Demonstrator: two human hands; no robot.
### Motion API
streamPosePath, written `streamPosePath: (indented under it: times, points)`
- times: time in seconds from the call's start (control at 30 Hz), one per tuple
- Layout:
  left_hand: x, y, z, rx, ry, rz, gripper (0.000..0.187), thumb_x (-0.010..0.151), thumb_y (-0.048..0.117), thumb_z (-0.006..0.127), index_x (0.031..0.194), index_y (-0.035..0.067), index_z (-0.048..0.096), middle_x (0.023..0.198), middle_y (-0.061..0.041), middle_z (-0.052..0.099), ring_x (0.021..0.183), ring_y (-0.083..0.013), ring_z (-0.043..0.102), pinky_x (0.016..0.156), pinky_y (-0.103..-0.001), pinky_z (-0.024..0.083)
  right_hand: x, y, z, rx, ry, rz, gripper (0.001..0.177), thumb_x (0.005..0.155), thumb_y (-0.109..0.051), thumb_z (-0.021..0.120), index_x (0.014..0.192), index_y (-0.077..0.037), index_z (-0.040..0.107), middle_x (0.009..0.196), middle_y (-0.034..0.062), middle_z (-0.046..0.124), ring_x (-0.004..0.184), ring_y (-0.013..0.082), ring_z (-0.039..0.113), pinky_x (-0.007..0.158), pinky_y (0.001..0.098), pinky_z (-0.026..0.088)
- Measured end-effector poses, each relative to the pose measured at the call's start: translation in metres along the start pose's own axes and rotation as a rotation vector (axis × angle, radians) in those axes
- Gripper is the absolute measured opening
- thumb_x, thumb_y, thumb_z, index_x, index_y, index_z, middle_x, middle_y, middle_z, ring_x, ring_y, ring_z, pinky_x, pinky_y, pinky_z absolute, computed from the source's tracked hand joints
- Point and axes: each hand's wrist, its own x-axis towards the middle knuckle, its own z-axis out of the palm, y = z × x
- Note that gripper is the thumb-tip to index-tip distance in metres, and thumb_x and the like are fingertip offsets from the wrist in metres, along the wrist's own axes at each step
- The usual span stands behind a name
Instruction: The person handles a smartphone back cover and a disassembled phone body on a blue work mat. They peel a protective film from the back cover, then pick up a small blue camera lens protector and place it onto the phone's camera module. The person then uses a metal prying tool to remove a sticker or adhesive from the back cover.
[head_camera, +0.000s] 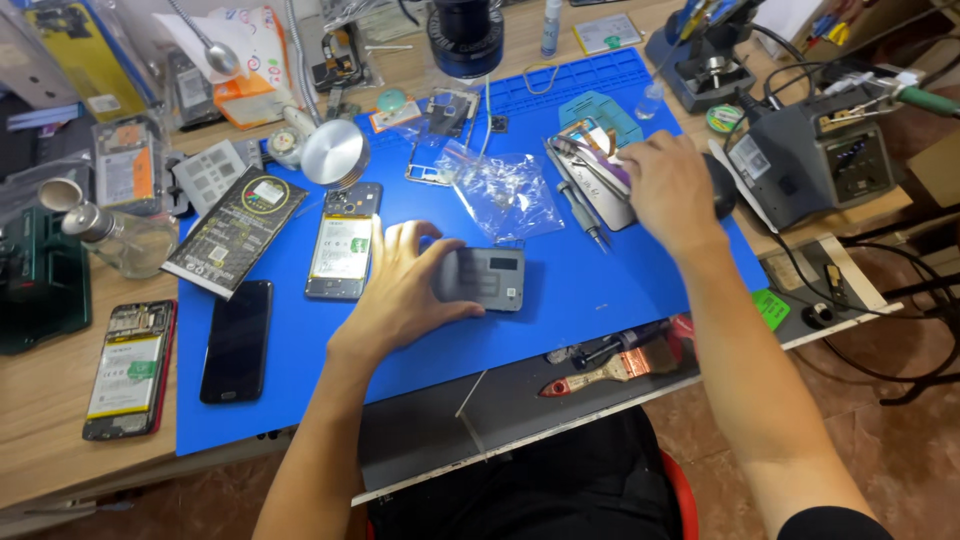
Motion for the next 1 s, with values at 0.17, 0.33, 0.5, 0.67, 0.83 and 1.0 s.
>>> streamPosePath:
  times: [0.17, 0.33, 0.5, 0.67, 0.83, 1.0]
  points:
    - [-0.007, 0.012, -0.005, -0.050, 0.024, 0.076, 0.092, 0.074, 0.057, 0.088, 0.151, 0.018, 0.054, 0.144, -0.015, 0.048, 0.139, -0.0404, 0.040, 0.121, -0.077, 0.013, 0.022, 0.005, -0.028, 0.137, -0.333, 0.087, 0.019, 0.103, -0.024, 0.068, 0.117, -0.019, 0.079, 0.104, 0.0148, 0.075, 0.104, 0.0411, 0.072, 0.094, 0.0510, 0.055]
    - [-0.021, 0.041, 0.034, 0.009, 0.289, 0.161, 0.064, 0.085, 0.059, 0.079, 0.125, 0.009, 0.069, 0.120, -0.013, 0.061, 0.119, -0.0342, 0.056, 0.120, -0.064, 0.028, 0.030, -0.017, -0.063, 0.181, -0.475, 0.142, 0.019, 0.102, -0.025, 0.068, 0.117, -0.017, 0.078, 0.109, 0.0146, 0.074, 0.109, 0.0415, 0.071, 0.097, 0.0529, 0.054]
    - [-0.035, 0.049, 0.034, 0.078, 0.313, 0.204, 0.041, 0.094, 0.044, 0.077, 0.103, 0.004, 0.070, 0.111, -0.011, 0.062, 0.106, -0.0326, 0.058, 0.125, -0.065, 0.028, 0.031, -0.035, -0.081, 0.254, -0.561, 0.215, 0.015, 0.106, -0.025, 0.068, 0.111, -0.018, 0.079, 0.122, 0.0115, 0.064, 0.113, 0.0365, 0.061, 0.096, 0.0515, 0.047]
    - [-0.048, 0.041, 0.023, 0.039, 0.290, 0.157, 0.053, 0.093, 0.050, 0.075, 0.115, 0.002, 0.063, 0.127, -0.018, 0.059, 0.126, -0.0366, 0.055, 0.128, -0.065, 0.020, 0.033, -0.042, -0.091, 0.205, -0.619, 0.255, 0.022, 0.110, -0.023, 0.062, 0.116, -0.006, 0.074, 0.130, 0.0146, 0.066, 0.117, 0.0363, 0.062, 0.097, 0.0531, 0.048]
    - [-0.057, 0.029, 0.021, 0.095, 0.302, 0.100, 0.071, 0.092, 0.059, 0.073, 0.130, 0.000, 0.065, 0.128, -0.018, 0.063, 0.129, -0.0375, 0.058, 0.127, -0.069, 0.017, 0.029, -0.047, -0.111, 0.175, -0.680, 0.325, 0.029, 0.114, -0.018, 0.052, 0.135, -0.008, 0.068, 0.138, 0.0165, 0.060, 0.134, 0.0347, 0.051, 0.106, 0.0561, 0.044]
    - [-0.060, 0.028, 0.016, 0.070, 0.249, 0.056, 0.074, 0.095, 0.068, 0.057, 0.128, 0.003, 0.067, 0.128, -0.017, 0.059, 0.129, -0.0368, 0.055, 0.128, -0.069, 0.009, 0.012, 0.008, -0.070, -0.013, -0.309, 0.255, 0.040, 0.113, -0.030, 0.054, 0.094, -0.003, 0.076, 0.101, 0.0181, 0.071, 0.091, 0.0425, 0.065, 0.082, 0.0536, 0.050]
